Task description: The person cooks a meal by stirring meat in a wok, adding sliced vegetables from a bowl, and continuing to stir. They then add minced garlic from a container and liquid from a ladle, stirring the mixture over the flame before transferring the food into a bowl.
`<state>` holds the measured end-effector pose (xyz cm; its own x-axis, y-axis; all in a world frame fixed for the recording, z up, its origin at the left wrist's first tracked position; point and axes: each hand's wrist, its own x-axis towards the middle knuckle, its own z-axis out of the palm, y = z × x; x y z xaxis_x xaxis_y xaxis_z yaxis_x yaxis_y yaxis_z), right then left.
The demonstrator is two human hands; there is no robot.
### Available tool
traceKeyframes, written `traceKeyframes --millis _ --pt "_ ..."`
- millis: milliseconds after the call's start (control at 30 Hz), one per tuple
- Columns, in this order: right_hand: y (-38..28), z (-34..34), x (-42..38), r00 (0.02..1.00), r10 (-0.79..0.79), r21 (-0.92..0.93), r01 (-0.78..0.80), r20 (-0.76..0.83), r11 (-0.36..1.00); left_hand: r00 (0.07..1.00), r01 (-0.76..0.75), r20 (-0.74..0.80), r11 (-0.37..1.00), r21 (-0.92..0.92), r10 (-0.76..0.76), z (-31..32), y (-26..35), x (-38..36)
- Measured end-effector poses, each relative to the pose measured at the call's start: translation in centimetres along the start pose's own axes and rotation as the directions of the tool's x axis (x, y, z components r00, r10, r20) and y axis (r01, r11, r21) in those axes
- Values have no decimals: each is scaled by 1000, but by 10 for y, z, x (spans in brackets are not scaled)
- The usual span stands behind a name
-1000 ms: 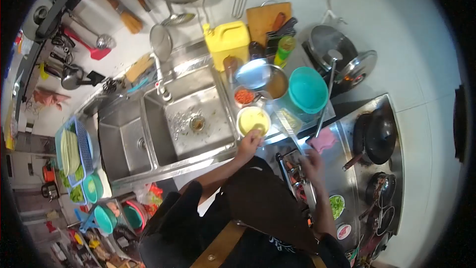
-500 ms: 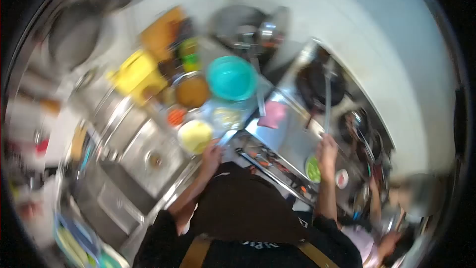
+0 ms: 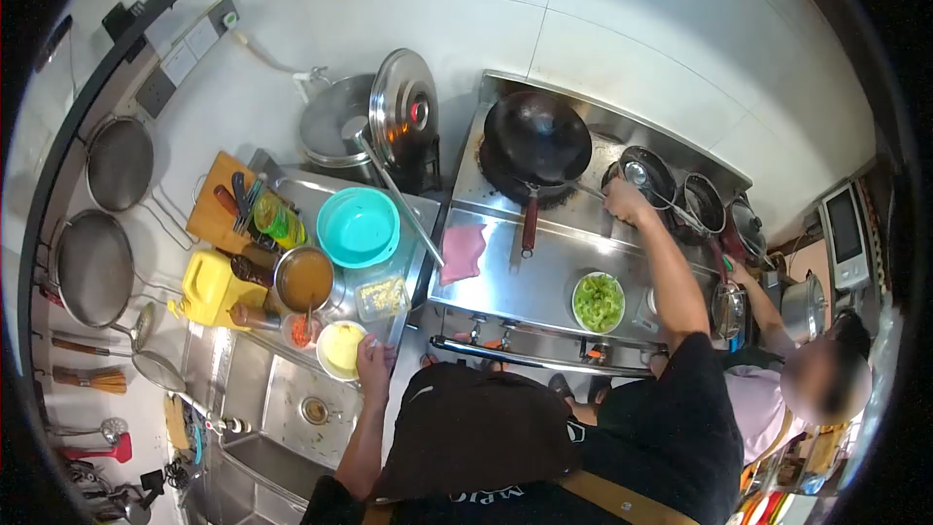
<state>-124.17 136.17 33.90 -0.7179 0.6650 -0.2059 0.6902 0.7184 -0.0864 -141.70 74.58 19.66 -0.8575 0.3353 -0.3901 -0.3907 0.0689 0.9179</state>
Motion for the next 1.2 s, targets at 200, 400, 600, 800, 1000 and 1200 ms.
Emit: traceKeyframes --millis 200,400,600,800,1000,1200 --pt "-50 -47 22 992 -6 -80 16 126 997 995 -18 -94 998 -67 12 2 -21 -24" --pt "-47 93 67 910 264 541 -54 -319 840 977 -15 -211 1000 24 20 7 -19 -55" --pt "-134 35 15 856 200 582 137 -476 801 946 -82 -308 994 72 101 -27 -25 -23" --pt "-252 59 -99 793 -148 456 479 -590 750 855 -120 -518 983 -137 32 -8 14 11" --pt "-368 84 -208 582 -713 461 794 -391 396 748 -341 -659 897 -281 79 -23 36 70" --pt "-390 79 -222 642 -691 527 734 -332 429 709 -396 -620 917 46 337 -79 43 150"
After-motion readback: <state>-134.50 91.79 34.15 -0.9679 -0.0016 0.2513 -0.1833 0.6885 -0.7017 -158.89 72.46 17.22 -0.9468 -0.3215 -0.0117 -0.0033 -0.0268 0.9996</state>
